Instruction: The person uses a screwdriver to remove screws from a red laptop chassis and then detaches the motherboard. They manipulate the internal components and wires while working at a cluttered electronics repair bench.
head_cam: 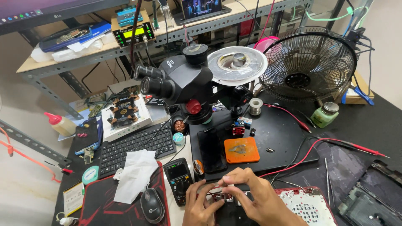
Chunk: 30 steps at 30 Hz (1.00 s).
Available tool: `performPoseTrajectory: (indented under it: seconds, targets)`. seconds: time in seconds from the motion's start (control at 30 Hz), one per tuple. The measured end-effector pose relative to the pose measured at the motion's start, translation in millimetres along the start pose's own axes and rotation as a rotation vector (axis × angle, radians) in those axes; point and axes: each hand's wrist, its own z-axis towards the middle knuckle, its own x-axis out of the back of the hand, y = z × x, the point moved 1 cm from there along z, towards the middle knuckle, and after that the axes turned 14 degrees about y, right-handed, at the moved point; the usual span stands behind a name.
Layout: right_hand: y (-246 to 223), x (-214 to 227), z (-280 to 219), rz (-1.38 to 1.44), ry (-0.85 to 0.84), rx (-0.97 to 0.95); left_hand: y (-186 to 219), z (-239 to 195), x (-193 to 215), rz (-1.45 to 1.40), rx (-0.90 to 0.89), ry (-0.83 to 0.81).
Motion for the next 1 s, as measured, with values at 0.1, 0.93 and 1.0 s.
performPoseTrajectory:
  seconds: [0.1,0.93,1.0]
  targets:
    - [-0.5,1.3,2.2,-0.063,0.024,0.066,3.9,1.1,-0.2,0.009,0.043,-0.005]
    - [-1.0,34.2,-14.8,-0.197,0.18,0.079,14.2,16.1,5.2,0.053,-0.086,-0.04]
    - [-2.9,56.7,-15.7,-0.15,0.281,0.085,18.9,16.2,3.5,0.093,-0.025,-0.07]
